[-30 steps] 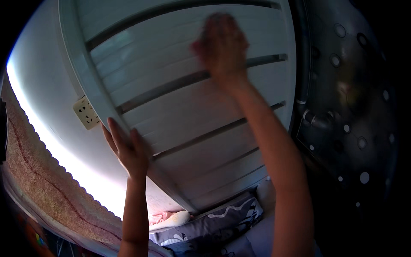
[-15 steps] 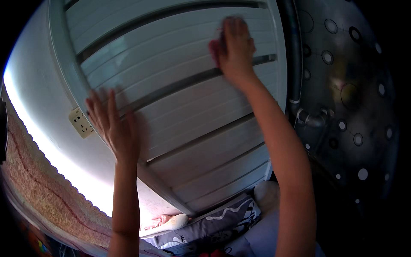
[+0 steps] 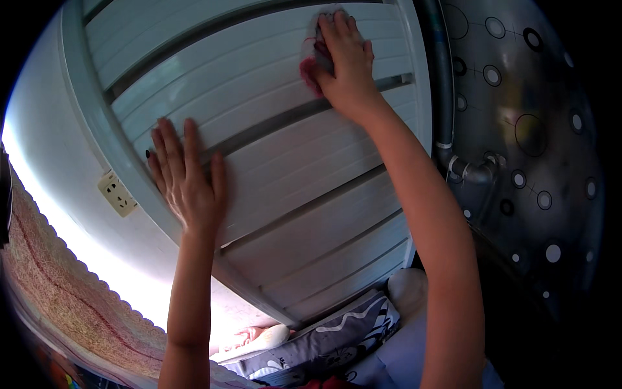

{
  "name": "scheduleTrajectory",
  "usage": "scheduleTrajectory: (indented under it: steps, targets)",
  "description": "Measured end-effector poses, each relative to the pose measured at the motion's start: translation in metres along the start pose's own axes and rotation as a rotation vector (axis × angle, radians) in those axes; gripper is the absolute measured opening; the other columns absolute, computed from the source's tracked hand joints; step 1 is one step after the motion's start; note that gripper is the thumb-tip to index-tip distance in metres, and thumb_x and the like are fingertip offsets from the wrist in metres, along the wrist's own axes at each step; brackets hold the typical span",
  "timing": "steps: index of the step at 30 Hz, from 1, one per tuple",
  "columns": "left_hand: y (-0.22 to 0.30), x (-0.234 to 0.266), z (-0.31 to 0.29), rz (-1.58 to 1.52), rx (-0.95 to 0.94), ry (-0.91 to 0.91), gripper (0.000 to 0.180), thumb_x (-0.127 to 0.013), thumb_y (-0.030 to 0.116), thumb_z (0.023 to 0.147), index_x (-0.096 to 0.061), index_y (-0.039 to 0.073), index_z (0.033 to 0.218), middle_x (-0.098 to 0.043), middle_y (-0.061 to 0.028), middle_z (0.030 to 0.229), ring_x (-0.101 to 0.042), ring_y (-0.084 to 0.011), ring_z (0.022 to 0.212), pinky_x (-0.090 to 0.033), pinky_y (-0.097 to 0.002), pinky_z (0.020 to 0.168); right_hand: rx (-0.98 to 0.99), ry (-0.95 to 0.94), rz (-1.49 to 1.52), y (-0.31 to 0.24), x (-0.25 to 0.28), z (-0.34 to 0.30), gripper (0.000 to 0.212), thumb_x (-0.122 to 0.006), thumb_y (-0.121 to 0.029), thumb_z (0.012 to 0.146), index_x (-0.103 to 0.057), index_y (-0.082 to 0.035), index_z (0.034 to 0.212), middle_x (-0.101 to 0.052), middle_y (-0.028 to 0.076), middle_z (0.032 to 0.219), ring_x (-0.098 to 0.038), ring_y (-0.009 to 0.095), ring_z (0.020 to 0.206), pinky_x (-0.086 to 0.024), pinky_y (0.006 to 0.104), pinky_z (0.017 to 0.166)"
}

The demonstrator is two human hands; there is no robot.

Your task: The person wipes white plastic panels on a wall or door using a pink and white cloth. They use both hands to rub the surface, starting from the upper sections and moving down to the lower panels near the floor.

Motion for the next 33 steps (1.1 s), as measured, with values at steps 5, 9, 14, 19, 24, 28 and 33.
scheduleTrajectory:
  steps: [5,9,14,19,24,28,33]
  targets:
    - [-0.001,0.003,-0.001,0.002,-0.022,-0.006,0.057,-0.052,0.033,0.092,-0.042,0.014,0.145,-0.031,-0.0178,0.153,-0.027,-0.0349,0.143,-0.02,-0.0514,0.115,0.058,-0.034,-0.027,-0.016,-0.004,0.0,0.073,-0.066,-0.018,0.084,-0.031,-0.01,0.147,-0.023,0.021,0.155,-0.016,0.042,0.145,-0.014,0.0616,0.112]
    - [0.004,0.004,-0.001,-0.008,-0.013,-0.007,0.057,-0.052,0.034,0.092,-0.043,0.014,0.144,-0.033,-0.0182,0.152,-0.029,-0.0353,0.142,-0.02,-0.051,0.115,0.026,-0.006,-0.035,-0.001,0.0,0.0,0.074,-0.065,-0.014,0.085,-0.028,-0.013,0.149,-0.02,0.019,0.156,-0.015,0.037,0.146,-0.013,0.0579,0.114]
    - [0.001,0.005,-0.003,0.001,-0.019,-0.001,0.057,-0.052,0.034,0.092,-0.044,0.013,0.144,-0.033,-0.0187,0.152,-0.029,-0.0354,0.142,-0.021,-0.051,0.115,0.038,-0.013,-0.063,-0.002,0.001,0.004,0.077,-0.069,-0.015,0.081,-0.032,-0.012,0.148,-0.024,0.021,0.154,-0.021,0.039,0.144,-0.019,0.0628,0.111]
    - [-0.001,0.006,-0.004,-0.026,-0.024,0.002,0.057,-0.053,0.034,0.092,-0.043,0.014,0.145,-0.033,-0.0179,0.152,-0.03,-0.0358,0.142,-0.022,-0.0509,0.114,0.145,0.002,0.001,-0.032,-0.007,-0.013,0.076,-0.07,-0.016,0.081,-0.033,-0.012,0.147,-0.026,0.019,0.154,-0.021,0.035,0.145,-0.018,0.0607,0.112]
    - [0.009,0.002,-0.004,-0.049,-0.029,-0.018,0.058,-0.055,0.032,0.091,-0.043,0.013,0.145,-0.033,-0.0185,0.152,-0.03,-0.0367,0.142,-0.022,-0.051,0.114,-0.027,0.063,0.093,0.053,0.02,-0.024,0.076,-0.07,-0.016,0.083,-0.032,-0.013,0.148,-0.026,0.019,0.155,-0.02,0.034,0.145,-0.016,0.0584,0.113]
    - [0.0,0.005,-0.006,-0.034,-0.015,-0.013,0.059,-0.056,0.032,0.09,-0.043,0.013,0.144,-0.033,-0.0189,0.152,-0.029,-0.0368,0.142,-0.022,-0.0516,0.114,0.106,-0.133,0.089,-0.042,-0.014,-0.033,0.081,-0.069,-0.013,0.082,-0.027,-0.015,0.151,-0.019,0.018,0.157,-0.013,0.034,0.147,-0.01,0.058,0.115]
    - [0.003,0.006,-0.005,-0.076,-0.024,0.002,0.058,-0.055,0.031,0.09,-0.044,0.012,0.144,-0.033,-0.019,0.152,-0.029,-0.0367,0.142,-0.021,-0.0512,0.114,0.061,-0.064,0.043,-0.001,0.0,-0.037,0.08,-0.068,-0.01,0.082,-0.027,-0.015,0.151,-0.019,0.017,0.157,-0.014,0.034,0.147,-0.009,0.0573,0.115]
Point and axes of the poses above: each hand's wrist, its own z-axis towards the middle knuckle, its own x-axis out of the back of the hand, y = z × x, the point moved 10 cm from there along z, towards the middle knuckle
